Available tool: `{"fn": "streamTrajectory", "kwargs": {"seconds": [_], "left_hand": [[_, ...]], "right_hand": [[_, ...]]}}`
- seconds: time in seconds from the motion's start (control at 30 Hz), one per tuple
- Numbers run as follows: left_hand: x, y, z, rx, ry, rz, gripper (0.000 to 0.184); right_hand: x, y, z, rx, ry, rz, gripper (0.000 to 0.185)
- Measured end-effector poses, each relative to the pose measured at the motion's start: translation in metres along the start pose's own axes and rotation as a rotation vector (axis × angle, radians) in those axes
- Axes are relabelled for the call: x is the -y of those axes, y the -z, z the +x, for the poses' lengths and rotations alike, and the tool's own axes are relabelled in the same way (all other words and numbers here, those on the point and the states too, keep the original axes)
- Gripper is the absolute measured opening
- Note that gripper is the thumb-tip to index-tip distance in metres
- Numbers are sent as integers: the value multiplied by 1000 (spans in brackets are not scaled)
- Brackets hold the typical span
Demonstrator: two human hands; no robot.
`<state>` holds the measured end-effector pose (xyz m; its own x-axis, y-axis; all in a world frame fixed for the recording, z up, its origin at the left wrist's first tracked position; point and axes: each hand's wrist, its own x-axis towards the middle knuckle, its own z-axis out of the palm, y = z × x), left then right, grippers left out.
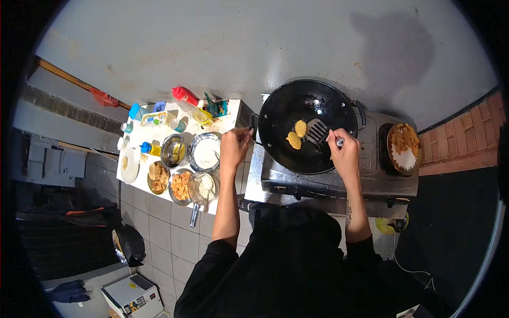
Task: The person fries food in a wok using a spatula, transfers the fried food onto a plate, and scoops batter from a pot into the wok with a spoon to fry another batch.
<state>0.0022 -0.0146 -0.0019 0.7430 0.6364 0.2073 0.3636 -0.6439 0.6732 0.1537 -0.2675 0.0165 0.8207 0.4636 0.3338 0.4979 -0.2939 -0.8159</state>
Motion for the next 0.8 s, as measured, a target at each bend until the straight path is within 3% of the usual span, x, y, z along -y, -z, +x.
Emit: {"fn": "streamTrajectory", "kwargs": {"seconds": [0.37,0.6,0.8], "left_hand": [[1,0,1,15,-32,20,23],[4,-2,-1,-15,-21,3,24],[2,-1,0,-4,-25,-14,23]], "right_hand": [[8,-16,6,24,-19,211,16],[11,-8,11,-19,-13,138,14],[19,-12,2,82,148,153,10]]}}
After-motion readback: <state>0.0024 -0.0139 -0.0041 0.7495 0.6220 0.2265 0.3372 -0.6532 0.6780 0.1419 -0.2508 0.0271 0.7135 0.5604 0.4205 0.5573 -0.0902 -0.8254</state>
